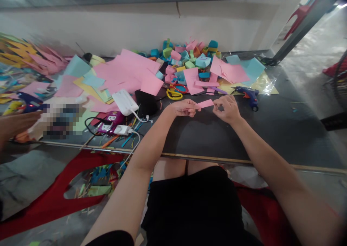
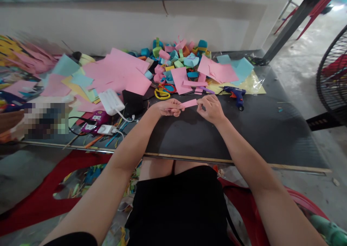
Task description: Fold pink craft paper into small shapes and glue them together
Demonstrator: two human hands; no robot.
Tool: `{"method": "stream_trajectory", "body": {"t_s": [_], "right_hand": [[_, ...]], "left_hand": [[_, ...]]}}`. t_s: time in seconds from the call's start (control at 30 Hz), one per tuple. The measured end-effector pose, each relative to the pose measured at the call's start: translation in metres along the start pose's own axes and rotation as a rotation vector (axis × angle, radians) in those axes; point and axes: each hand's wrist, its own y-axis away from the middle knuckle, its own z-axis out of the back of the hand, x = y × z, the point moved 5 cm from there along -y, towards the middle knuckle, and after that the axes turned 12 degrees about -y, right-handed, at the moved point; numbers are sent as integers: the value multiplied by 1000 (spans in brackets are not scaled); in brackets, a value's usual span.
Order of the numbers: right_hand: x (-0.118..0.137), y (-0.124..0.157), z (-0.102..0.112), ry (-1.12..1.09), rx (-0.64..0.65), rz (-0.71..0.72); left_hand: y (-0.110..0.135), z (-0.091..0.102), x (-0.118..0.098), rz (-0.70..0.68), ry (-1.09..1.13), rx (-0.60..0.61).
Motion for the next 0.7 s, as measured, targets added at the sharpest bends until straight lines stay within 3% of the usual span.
{"method": "stream_trajectory", "body": {"t_s": [0.1, 0.27, 0.4, 0.53, 0.7], "right_hand": [[-11, 3, 9, 4, -71, -62], [-17, 7, 14, -114, -245, -184], [5, 1, 0, -293, -144, -228], [21, -3, -13, -455, -104, -356], [1, 5, -35, -697, -154, -608]], "left_hand": [[1, 7, 1, -11, -4, -48], [-9, 2, -2, -100, 102, -245], [-22, -14, -6, -230, 111, -418], [-29, -28, -3, -295, -43, -557], [-27, -36, -3, -416, -388, -638]]}}
